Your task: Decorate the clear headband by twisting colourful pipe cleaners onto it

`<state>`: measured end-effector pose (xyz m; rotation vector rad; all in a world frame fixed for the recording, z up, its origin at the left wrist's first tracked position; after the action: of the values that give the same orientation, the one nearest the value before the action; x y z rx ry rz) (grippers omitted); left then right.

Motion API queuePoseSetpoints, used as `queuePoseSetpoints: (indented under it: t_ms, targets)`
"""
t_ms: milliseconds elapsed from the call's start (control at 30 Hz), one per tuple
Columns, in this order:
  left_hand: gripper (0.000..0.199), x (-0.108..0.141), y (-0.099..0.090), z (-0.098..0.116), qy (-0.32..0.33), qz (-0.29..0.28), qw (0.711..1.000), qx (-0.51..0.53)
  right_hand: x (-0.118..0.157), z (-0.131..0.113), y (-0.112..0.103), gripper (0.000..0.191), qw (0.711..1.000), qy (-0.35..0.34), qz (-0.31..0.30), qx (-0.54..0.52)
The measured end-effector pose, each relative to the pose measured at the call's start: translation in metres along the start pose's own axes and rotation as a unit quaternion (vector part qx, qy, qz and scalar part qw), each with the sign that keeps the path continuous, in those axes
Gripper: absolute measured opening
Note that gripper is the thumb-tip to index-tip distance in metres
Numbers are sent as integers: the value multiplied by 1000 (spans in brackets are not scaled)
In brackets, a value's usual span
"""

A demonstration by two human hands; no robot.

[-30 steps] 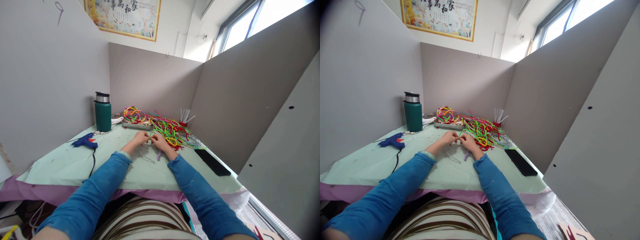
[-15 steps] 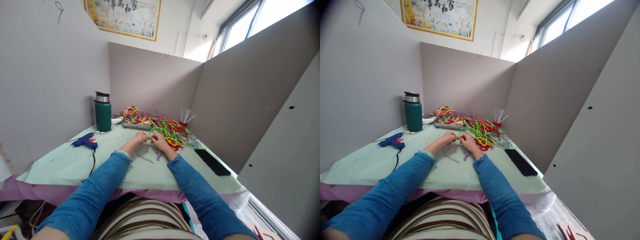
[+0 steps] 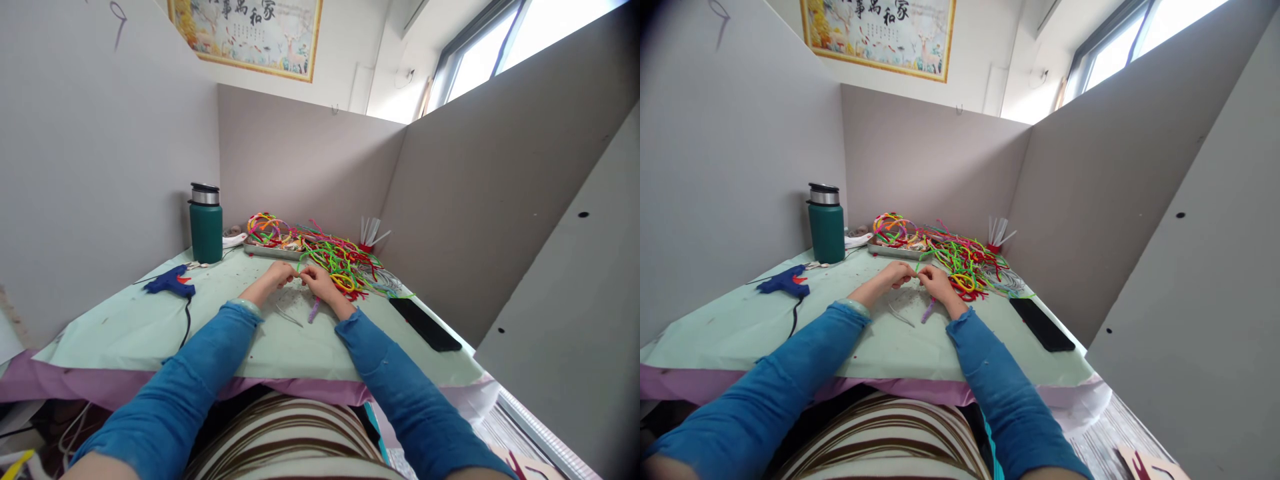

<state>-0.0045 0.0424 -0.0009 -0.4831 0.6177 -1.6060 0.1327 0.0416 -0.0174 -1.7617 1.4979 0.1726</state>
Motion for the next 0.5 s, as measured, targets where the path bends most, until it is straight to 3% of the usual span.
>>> queuePoseSetpoints:
  t_ms: [133, 500]
  targets:
    - [17, -3, -2, -2, -11, 25, 999, -37, 0, 2, 1, 14, 1000, 2, -5, 0]
    - [18, -4, -4, 3, 49, 66, 988, -133, -2, 10, 3, 13, 1000, 2, -7, 12]
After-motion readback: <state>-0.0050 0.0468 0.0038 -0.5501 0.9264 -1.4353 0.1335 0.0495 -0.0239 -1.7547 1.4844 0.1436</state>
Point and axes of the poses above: each hand's wrist, its own x-axis away from the middle knuckle, its own y-axis out of the palm, z = x × y, the point moved 5 cm from there along -x, towards the middle knuckle, and after that the axes turned 5 degrees about -x, right-handed, at the moved point
